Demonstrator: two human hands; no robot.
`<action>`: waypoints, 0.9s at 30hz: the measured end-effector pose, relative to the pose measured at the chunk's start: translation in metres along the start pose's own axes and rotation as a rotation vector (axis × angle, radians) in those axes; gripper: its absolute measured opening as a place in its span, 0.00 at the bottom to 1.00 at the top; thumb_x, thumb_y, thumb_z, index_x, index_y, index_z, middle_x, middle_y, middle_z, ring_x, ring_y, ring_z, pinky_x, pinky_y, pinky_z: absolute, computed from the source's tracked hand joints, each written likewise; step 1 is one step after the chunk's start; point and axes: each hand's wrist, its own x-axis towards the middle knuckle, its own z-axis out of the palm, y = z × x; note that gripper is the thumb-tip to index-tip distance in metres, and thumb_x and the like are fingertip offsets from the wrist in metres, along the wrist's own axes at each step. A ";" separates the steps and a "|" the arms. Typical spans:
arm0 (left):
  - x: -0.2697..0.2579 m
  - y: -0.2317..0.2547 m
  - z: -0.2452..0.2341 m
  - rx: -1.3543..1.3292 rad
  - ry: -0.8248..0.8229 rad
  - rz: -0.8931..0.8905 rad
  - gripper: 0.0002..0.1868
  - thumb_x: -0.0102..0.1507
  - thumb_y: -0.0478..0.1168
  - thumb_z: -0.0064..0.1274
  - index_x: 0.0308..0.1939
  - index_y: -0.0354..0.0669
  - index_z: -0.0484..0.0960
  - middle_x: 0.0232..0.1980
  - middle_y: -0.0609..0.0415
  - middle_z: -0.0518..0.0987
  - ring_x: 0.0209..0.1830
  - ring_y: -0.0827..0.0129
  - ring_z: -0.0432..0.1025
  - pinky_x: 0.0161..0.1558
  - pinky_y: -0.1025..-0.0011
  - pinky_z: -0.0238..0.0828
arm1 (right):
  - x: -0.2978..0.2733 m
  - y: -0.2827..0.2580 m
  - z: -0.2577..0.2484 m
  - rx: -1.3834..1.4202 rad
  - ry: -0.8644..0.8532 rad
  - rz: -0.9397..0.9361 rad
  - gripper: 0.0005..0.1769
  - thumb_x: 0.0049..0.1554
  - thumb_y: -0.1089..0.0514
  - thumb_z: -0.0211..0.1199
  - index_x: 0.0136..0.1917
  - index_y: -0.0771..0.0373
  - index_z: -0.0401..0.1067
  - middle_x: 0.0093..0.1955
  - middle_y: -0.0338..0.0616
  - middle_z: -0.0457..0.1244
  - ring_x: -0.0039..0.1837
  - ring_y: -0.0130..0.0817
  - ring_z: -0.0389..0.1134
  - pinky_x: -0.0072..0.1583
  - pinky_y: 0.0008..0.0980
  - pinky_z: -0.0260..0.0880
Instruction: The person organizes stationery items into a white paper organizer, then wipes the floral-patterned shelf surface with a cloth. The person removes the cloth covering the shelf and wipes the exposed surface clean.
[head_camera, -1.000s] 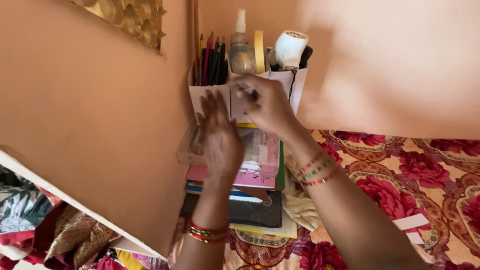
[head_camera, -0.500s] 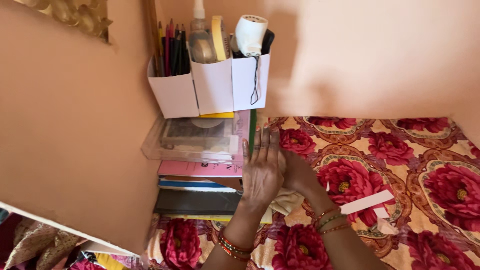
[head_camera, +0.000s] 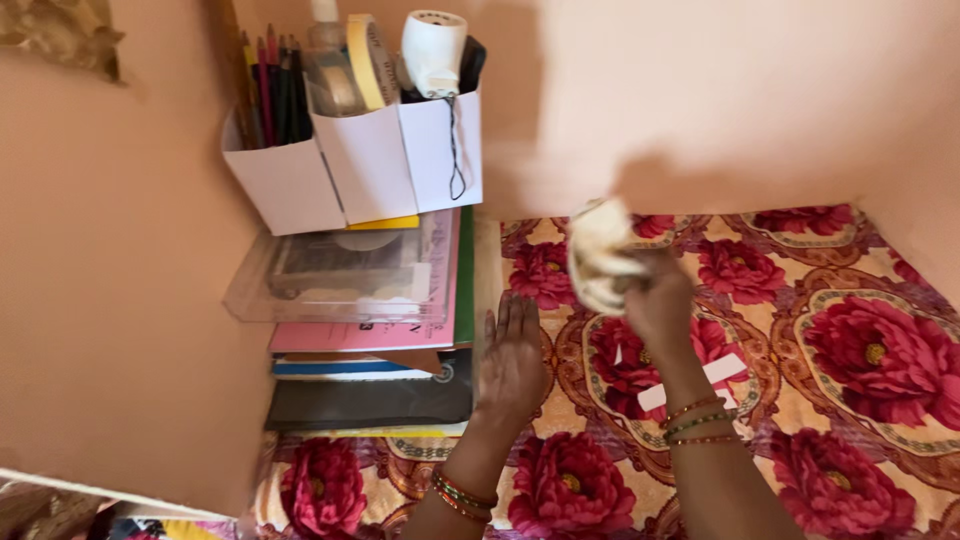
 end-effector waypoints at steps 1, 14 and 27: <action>-0.002 0.001 0.008 -0.007 -0.023 0.004 0.33 0.56 0.30 0.52 0.66 0.22 0.67 0.70 0.29 0.68 0.75 0.44 0.60 0.74 0.47 0.45 | -0.005 0.001 0.002 -0.132 -0.225 0.155 0.13 0.60 0.61 0.63 0.57 0.50 0.80 0.61 0.47 0.67 0.53 0.41 0.74 0.47 0.33 0.77; 0.000 0.047 0.043 0.079 -0.088 0.056 0.22 0.59 0.34 0.53 0.57 0.32 0.78 0.64 0.33 0.74 0.71 0.46 0.64 0.73 0.50 0.48 | -0.017 0.051 -0.029 -0.772 -0.693 0.617 0.39 0.56 0.24 0.67 0.56 0.62 0.78 0.53 0.49 0.73 0.53 0.42 0.77 0.56 0.40 0.79; 0.011 0.142 0.046 -0.391 -0.604 -0.109 0.20 0.56 0.44 0.67 0.48 0.40 0.81 0.44 0.45 0.81 0.46 0.51 0.78 0.47 0.54 0.76 | -0.013 0.075 -0.140 -0.498 -0.135 0.328 0.34 0.55 0.56 0.65 0.74 0.57 0.63 0.70 0.53 0.60 0.62 0.49 0.68 0.61 0.48 0.69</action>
